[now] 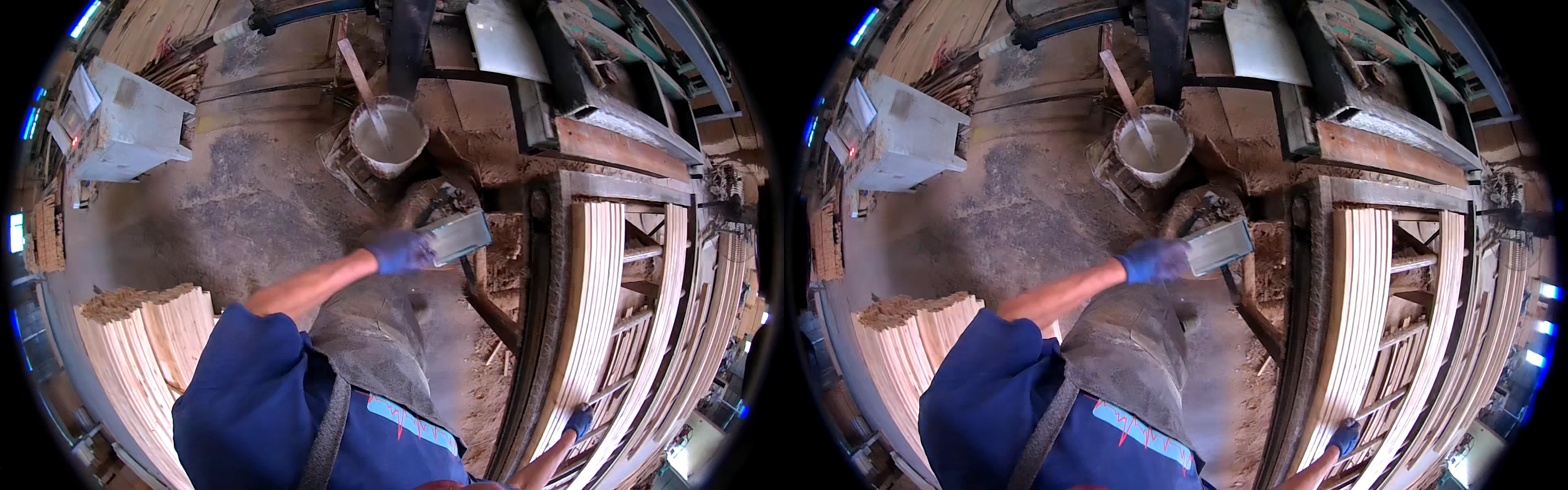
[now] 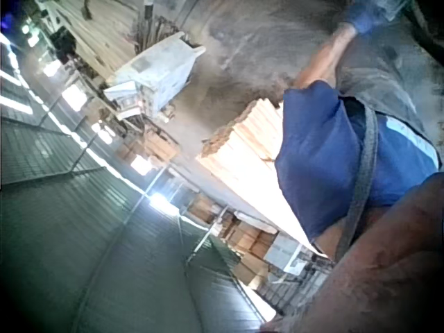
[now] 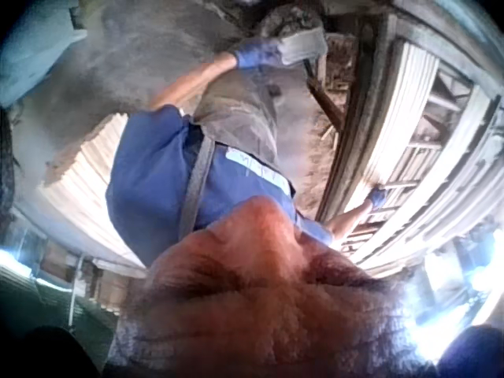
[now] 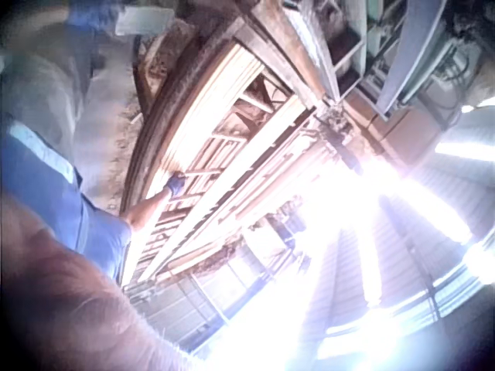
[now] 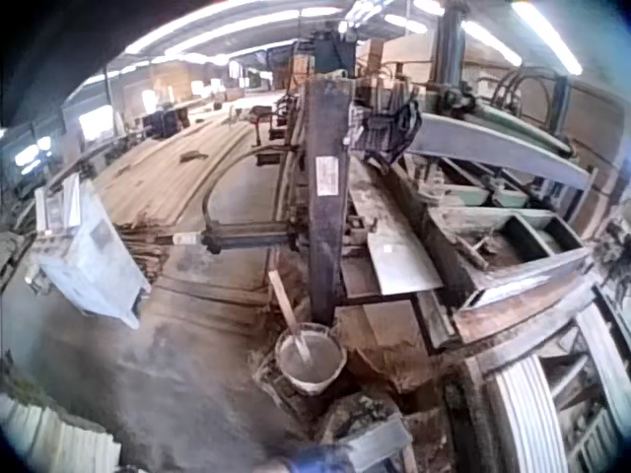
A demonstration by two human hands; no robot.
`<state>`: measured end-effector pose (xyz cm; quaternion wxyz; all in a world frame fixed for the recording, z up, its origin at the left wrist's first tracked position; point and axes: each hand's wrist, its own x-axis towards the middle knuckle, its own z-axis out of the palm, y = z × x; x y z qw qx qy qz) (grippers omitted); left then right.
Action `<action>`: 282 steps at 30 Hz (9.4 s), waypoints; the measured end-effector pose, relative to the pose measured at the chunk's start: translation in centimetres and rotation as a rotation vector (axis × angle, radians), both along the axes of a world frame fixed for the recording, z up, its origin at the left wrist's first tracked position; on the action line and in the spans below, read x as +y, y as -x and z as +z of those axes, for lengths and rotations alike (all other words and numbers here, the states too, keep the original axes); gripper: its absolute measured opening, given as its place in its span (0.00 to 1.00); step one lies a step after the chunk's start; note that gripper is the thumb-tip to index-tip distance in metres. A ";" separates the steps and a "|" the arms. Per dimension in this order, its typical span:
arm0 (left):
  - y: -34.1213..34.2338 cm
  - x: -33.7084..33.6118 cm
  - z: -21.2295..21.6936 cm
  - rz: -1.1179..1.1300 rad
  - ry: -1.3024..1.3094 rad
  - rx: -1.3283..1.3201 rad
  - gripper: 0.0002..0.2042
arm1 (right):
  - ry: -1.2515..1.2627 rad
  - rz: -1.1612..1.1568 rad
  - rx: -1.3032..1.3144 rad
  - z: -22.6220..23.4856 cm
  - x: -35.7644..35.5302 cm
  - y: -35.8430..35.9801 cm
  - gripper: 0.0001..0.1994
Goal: The person applies a white adhesive to thin wooden strips using a roller, then places the strips into a curved metal jig to form a panel. They repeat this process, stacking and aligning the strips, and later move a completed curved wooden panel across the workshop floor.
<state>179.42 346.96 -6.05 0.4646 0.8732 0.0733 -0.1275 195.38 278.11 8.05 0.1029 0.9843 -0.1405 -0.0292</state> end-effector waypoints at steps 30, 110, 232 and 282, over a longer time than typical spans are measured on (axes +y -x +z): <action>-4.0 49.2 -14.3 0.612 0.329 -0.026 0.17 | -2.021 -0.802 0.913 -22.8 80.0 15.8 0.26; -1.5 -13.6 20.5 -0.112 -0.960 -0.367 0.24 | -1.400 0.608 0.395 -10.4 40.7 19.7 0.15; -4.9 -13.8 18.3 0.200 -0.890 -0.453 0.26 | -1.420 0.703 0.493 -12.3 40.5 15.4 0.13; -15.6 13.5 10.2 0.267 -0.159 -0.206 0.16 | -0.474 0.456 0.446 0.1 37.3 23.7 0.32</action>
